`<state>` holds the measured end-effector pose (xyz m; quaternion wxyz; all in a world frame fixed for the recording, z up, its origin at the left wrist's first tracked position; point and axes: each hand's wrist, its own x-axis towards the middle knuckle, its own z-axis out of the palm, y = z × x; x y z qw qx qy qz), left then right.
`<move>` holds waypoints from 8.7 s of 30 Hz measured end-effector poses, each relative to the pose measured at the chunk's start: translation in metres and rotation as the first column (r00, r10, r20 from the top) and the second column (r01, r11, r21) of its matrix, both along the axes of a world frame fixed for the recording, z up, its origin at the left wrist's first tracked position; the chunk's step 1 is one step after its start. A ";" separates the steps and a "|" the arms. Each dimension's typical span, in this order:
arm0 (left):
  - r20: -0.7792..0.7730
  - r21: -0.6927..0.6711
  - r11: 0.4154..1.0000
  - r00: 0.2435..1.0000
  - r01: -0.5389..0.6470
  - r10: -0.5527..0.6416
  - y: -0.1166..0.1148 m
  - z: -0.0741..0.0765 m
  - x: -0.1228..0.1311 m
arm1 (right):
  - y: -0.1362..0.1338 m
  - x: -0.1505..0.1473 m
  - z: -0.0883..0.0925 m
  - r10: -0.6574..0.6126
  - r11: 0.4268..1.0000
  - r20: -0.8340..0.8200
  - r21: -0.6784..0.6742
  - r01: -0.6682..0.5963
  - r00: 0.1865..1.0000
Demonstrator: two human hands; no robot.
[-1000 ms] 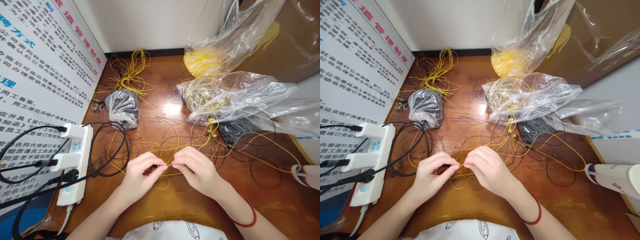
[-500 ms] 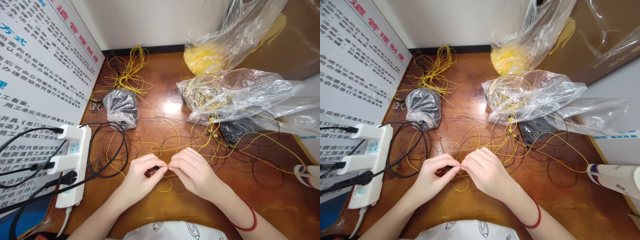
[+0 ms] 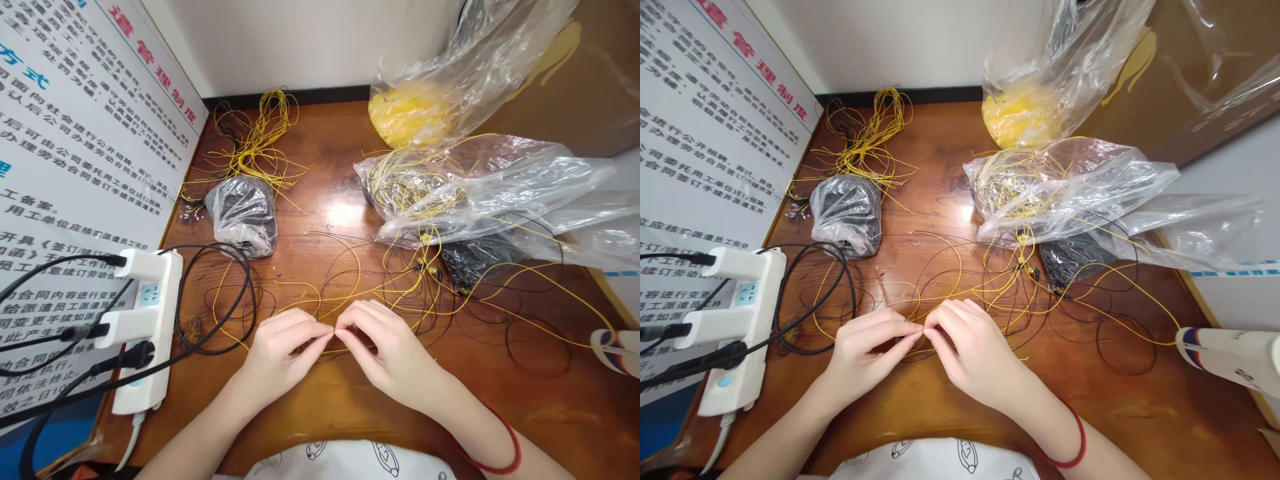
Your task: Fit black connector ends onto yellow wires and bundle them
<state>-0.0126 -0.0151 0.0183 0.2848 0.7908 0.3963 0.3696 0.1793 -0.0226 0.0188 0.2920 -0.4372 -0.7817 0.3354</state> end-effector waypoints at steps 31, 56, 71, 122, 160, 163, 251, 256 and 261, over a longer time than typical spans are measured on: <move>0.060 -0.344 0.938 0.998 0.032 -0.012 0.003 0.004 0.002 | 0.001 0.001 -0.001 0.007 0.960 0.098 0.278 -0.034 0.995; 0.012 0.035 0.999 1.000 0.014 -0.014 0.000 -0.003 0.001 | -0.006 -0.007 -0.002 0.009 1.000 0.193 0.012 -0.012 0.981; 0.060 -0.036 0.999 0.998 -0.006 0.008 0.001 0.001 0.002 | 0.003 0.009 -0.009 0.045 0.927 -0.016 0.373 -0.036 0.999; -0.056 -0.053 0.992 0.992 0.110 -0.113 0.001 0.000 -0.004 | -0.005 0.000 -0.007 0.117 0.992 0.127 0.040 -0.123 0.985; -0.082 -0.010 0.993 0.990 0.114 -0.115 0.002 0.001 -0.005 | 0.003 0.007 -0.012 0.046 0.986 -0.108 0.162 -0.028 0.993; -0.083 -0.015 0.993 0.990 0.114 -0.115 0.002 0.001 -0.005 | 0.003 0.005 -0.015 0.065 0.977 -0.118 0.208 -0.039 0.991; 0.014 -0.109 0.992 0.997 0.071 -0.070 0.003 0.003 -0.002 | -0.004 0.002 -0.006 0.037 0.997 -0.011 0.066 -0.037 0.999; 0.001 -0.110 0.991 0.997 0.071 -0.071 0.002 0.002 -0.002 | -0.003 0.004 -0.007 0.049 0.998 -0.018 0.030 -0.048 0.999; -0.002 -0.147 0.983 0.994 0.107 -0.109 0.002 0.001 -0.003 | -0.003 0.003 -0.006 0.063 0.995 -0.034 0.074 -0.061 0.997</move>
